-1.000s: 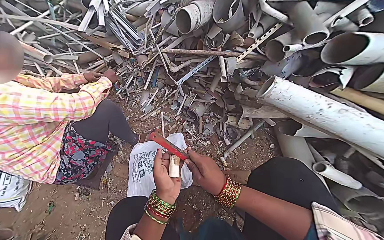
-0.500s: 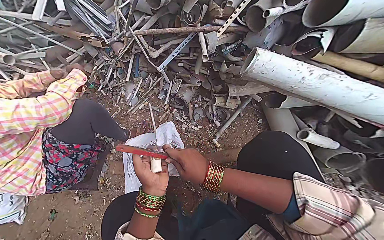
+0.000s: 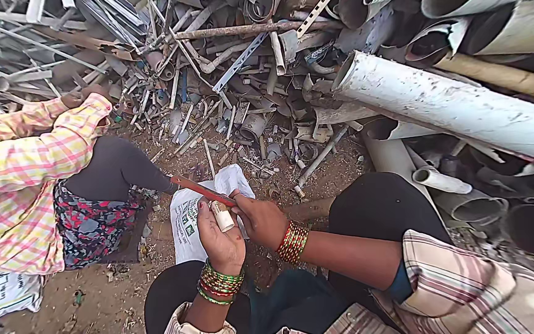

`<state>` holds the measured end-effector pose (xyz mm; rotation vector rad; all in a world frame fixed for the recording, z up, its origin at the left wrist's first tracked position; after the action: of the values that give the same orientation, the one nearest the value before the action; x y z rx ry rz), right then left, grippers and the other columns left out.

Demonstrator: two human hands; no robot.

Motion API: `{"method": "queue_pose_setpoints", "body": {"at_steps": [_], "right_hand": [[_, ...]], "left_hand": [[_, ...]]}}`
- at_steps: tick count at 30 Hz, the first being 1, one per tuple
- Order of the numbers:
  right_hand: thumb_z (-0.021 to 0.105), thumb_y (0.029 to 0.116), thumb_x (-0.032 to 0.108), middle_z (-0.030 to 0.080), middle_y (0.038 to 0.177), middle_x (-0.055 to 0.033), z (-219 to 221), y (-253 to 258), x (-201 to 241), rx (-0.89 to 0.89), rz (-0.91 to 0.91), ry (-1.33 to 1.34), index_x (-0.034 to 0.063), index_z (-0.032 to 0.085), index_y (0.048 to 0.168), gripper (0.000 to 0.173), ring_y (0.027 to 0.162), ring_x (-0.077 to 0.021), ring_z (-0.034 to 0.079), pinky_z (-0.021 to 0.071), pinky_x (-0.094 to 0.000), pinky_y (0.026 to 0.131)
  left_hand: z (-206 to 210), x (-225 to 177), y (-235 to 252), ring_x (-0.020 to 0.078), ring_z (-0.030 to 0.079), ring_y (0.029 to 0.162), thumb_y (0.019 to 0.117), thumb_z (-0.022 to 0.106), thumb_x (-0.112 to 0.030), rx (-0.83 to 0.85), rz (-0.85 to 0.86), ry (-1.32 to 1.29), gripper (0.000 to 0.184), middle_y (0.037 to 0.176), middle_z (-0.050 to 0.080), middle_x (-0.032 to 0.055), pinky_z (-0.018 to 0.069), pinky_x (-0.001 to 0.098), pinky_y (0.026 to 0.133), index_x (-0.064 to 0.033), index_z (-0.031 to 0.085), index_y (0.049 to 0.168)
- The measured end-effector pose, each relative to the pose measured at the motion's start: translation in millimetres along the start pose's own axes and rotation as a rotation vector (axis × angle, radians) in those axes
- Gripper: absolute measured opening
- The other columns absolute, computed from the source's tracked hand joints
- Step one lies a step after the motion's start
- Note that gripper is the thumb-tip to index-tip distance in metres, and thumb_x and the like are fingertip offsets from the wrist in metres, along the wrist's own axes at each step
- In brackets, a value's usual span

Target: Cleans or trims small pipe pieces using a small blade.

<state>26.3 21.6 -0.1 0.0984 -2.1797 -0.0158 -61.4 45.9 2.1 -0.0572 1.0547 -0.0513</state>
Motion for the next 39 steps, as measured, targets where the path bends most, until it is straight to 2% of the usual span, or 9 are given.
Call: {"method": "queue_pose_setpoints", "body": {"at_steps": [4, 6, 8, 13, 18, 21, 27, 32, 39], "right_hand": [[0.040, 0.1104, 0.019, 0.068, 0.095, -0.0246, 3, -1, 2, 0.033, -0.014, 0.073, -0.0062, 0.058, 0.123, 0.034, 0.090, -0.0413, 0.069, 0.0523, -0.0550, 0.078], [0.041, 0.1096, 0.018, 0.068, 0.096, -0.0244, -1, -1, 3, 0.010, -0.033, 0.083, -0.0064, 0.060, 0.124, 0.034, 0.090, -0.0410, 0.069, 0.0526, -0.0551, 0.077], [0.042, 0.1086, 0.017, 0.068, 0.092, -0.0234, -6, -2, 4, -0.035, -0.064, 0.066, -0.0065, 0.061, 0.117, 0.032, 0.085, -0.0398, 0.069, 0.0522, -0.0536, 0.073], [0.042, 0.1083, 0.017, 0.066, 0.087, -0.0217, -11, -4, 4, -0.103, -0.102, 0.058, -0.0061, 0.062, 0.112, 0.031, 0.079, -0.0378, 0.068, 0.0519, -0.0514, 0.068], [0.044, 0.1072, 0.017, 0.067, 0.085, -0.0216, -15, -5, 3, -0.144, -0.129, 0.016, -0.0055, 0.063, 0.106, 0.029, 0.076, -0.0380, 0.069, 0.0517, -0.0515, 0.064], [0.045, 0.1071, 0.017, 0.068, 0.086, -0.0216, -15, -5, 3, -0.169, -0.151, 0.013, -0.0056, 0.065, 0.108, 0.030, 0.076, -0.0378, 0.069, 0.0526, -0.0516, 0.064], [0.045, 0.1068, 0.015, 0.071, 0.096, -0.0237, -11, -5, 3, -0.143, -0.141, 0.006, -0.0054, 0.064, 0.122, 0.032, 0.083, -0.0409, 0.072, 0.0547, -0.0545, 0.069], [0.047, 0.1051, 0.013, 0.071, 0.092, -0.0229, -9, -9, 6, -0.220, -0.203, -0.001, -0.0059, 0.066, 0.118, 0.030, 0.079, -0.0399, 0.072, 0.0552, -0.0531, 0.066], [0.045, 0.1066, 0.013, 0.071, 0.097, -0.0249, 0, -7, 1, -0.126, -0.189, 0.085, -0.0084, 0.063, 0.125, 0.034, 0.087, -0.0402, 0.072, 0.0556, -0.0538, 0.075]], "left_hand": [[-4, -3, 3, 0.0062, 0.072, 0.076, 0.1117, 0.009, -0.033, -0.065, -0.014, 0.078, 0.051, 0.080, 0.070, -0.0016, 0.0595, 0.0208, 0.065, -0.0115, 0.054, 0.099], [-5, -3, 6, 0.0058, 0.071, 0.077, 0.1112, 0.006, -0.037, -0.054, -0.041, 0.064, 0.057, 0.080, 0.071, -0.0013, 0.0591, 0.0203, 0.065, -0.0117, 0.056, 0.097], [-9, -2, 10, 0.0062, 0.071, 0.077, 0.1111, 0.006, -0.038, -0.068, -0.054, 0.060, 0.062, 0.079, 0.071, -0.0009, 0.0594, 0.0211, 0.068, -0.0104, 0.060, 0.094], [-13, -2, 17, 0.0083, 0.071, 0.077, 0.1105, 0.005, -0.040, -0.043, -0.053, 0.068, 0.064, 0.079, 0.071, -0.0014, 0.0597, 0.0256, 0.071, -0.0122, 0.060, 0.092], [-16, 4, 15, 0.0138, 0.073, 0.077, 0.1096, 0.004, -0.044, -0.077, -0.170, -0.031, 0.071, 0.079, 0.073, 0.0019, 0.0614, 0.0304, 0.071, -0.0112, 0.064, 0.088], [-14, 10, 12, 0.0155, 0.074, 0.077, 0.1097, 0.006, -0.046, -0.090, -0.240, -0.110, 0.069, 0.081, 0.073, 0.0037, 0.0617, 0.0306, 0.070, -0.0093, 0.063, 0.095], [-13, 13, 9, 0.0124, 0.072, 0.070, 0.1096, 0.007, -0.047, -0.111, -0.255, -0.125, 0.070, 0.076, 0.072, 0.0034, 0.0608, 0.0272, 0.064, -0.0093, 0.063, 0.091], [-15, 12, 8, 0.0106, 0.070, 0.065, 0.1096, 0.010, -0.048, -0.155, -0.238, -0.118, 0.067, 0.071, 0.070, 0.0014, 0.0596, 0.0253, 0.061, -0.0118, 0.062, 0.086], [-19, 15, 6, 0.0098, 0.070, 0.068, 0.1099, 0.010, -0.049, -0.165, -0.249, -0.105, 0.066, 0.073, 0.070, 0.0012, 0.0594, 0.0248, 0.063, -0.0103, 0.061, 0.091]]}}
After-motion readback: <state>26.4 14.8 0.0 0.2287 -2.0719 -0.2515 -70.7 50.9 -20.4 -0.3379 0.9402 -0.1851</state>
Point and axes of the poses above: each hand's wrist, its own y-axis towards the middle knuckle, its own z-axis out of the palm, x = y × z, the point moved 10 cm from there along y, towards the middle knuckle
